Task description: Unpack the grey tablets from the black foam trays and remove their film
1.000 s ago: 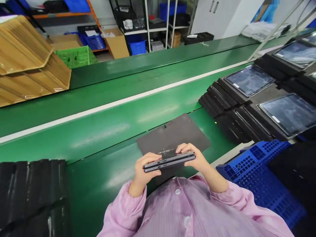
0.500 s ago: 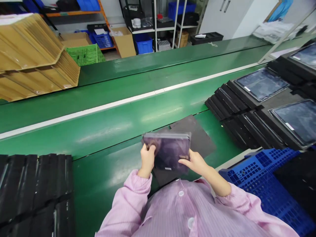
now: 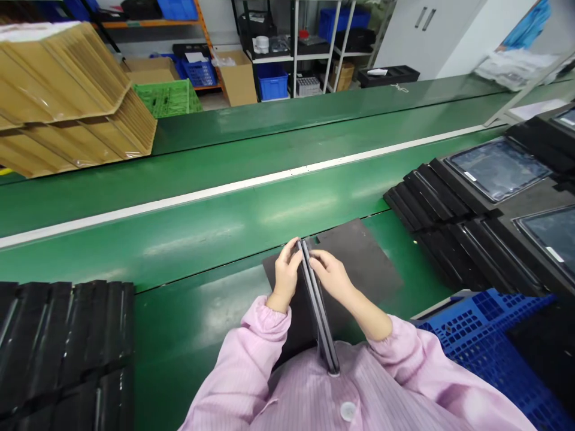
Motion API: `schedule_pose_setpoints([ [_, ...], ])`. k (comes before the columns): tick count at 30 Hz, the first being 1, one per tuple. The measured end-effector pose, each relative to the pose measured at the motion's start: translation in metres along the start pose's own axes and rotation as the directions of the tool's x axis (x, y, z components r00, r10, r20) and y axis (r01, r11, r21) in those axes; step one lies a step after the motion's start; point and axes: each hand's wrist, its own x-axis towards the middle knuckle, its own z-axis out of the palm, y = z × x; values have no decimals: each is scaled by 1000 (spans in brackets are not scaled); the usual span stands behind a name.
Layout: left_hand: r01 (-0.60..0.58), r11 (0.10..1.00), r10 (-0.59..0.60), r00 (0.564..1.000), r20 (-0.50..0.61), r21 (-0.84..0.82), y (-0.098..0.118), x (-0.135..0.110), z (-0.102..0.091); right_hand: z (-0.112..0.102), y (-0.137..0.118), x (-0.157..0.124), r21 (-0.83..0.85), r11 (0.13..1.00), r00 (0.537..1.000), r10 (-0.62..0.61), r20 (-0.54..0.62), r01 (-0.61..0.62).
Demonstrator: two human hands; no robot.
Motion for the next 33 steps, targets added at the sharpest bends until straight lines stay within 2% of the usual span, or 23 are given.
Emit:
schedule_pose_setpoints([
  [3,15,999,-14,1000,22,-29,3,4,-4,-1,4,27,203,974,989,73,128,-98],
  [6,25,999,-23,999,49,-32,8,6,-5,-2,3,40,408,893,959,80,272,-190],
  [14,44,999,-43,997,69,-17,14,7,-6,-2,-2,42,512,834,960,70,272,-206],
  [21,16,998,-22,994,108,55,11,8,-10,-3,-4,45,521,819,951,91,297,-241],
  [29,28,994,-36,996,76,101,11,12,-14,0,-2,49,523,813,946,100,308,-256],
  [33,7,986,-20,997,76,168,21,10,-15,-2,-13,45,509,829,962,119,244,-232],
])
